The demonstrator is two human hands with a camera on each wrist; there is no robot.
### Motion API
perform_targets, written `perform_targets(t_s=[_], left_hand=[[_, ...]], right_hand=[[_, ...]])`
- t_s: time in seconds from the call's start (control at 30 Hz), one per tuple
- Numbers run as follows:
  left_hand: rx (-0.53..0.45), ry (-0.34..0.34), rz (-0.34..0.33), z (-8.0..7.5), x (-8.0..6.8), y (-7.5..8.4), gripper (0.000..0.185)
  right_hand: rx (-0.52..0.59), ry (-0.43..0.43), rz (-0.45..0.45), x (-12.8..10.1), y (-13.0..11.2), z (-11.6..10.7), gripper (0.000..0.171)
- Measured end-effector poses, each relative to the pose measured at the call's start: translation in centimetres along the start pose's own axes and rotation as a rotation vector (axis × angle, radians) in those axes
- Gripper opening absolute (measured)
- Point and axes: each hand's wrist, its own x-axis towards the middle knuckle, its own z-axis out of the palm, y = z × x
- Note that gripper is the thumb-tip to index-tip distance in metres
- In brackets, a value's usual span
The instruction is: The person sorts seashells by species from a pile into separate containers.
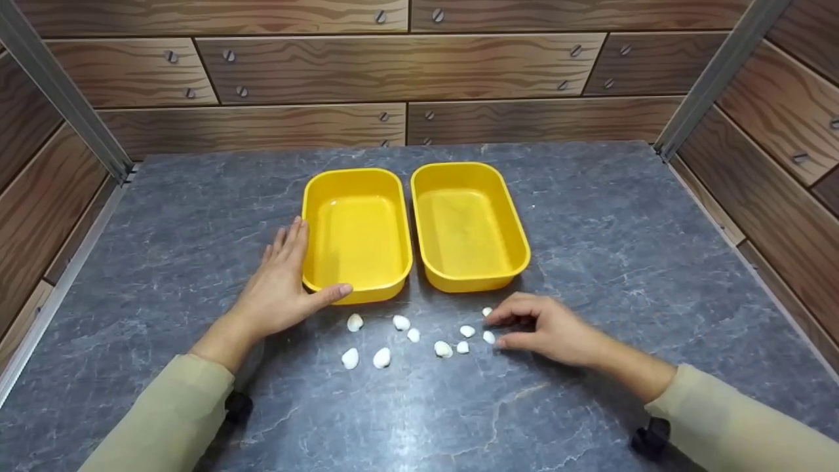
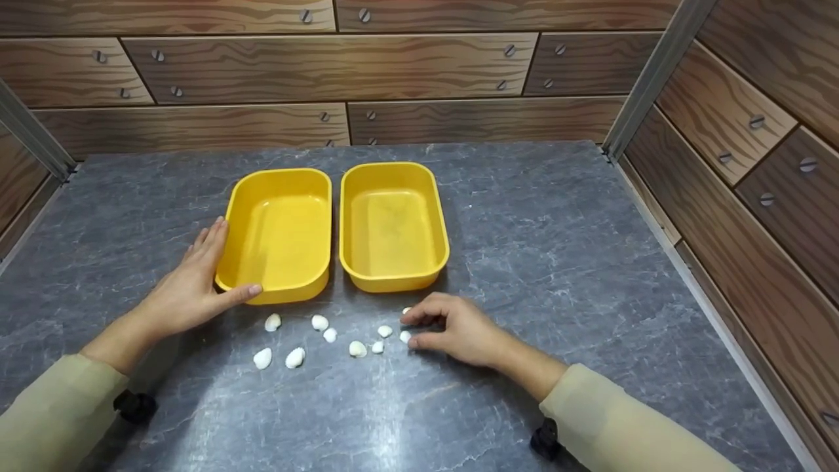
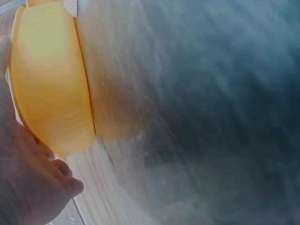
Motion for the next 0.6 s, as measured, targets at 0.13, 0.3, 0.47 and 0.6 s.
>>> perform_targets(t_s=[0.13, 0.3, 0.47, 0.6], left_hand=[[-0.024, 0.006, -0.005, 0.01, 0.06, -0.03, 0.132], [-0.027, 0.013, -0.008, 0.05, 0.17, 0.00, 0.131], [-0.028, 0.012, -0.006, 0.25, 0.08, -0.03, 0.132], [-0.027, 0.011, -0.002, 0.29, 0.05, -0.02, 0.133]], right_hand=[[-0.006, -0.017, 0.016, 0.09, 0.35, 0.03, 0.031], [-0.024, -0.028, 0.034, 0.19, 0.48, 0.04, 0.032], [-0.040, -0.040, 0.035, 0.08, 0.29, 0.18, 0.033], [-0.061, -0.044, 0.029, 0.00, 0.33, 0.22, 0.031]])
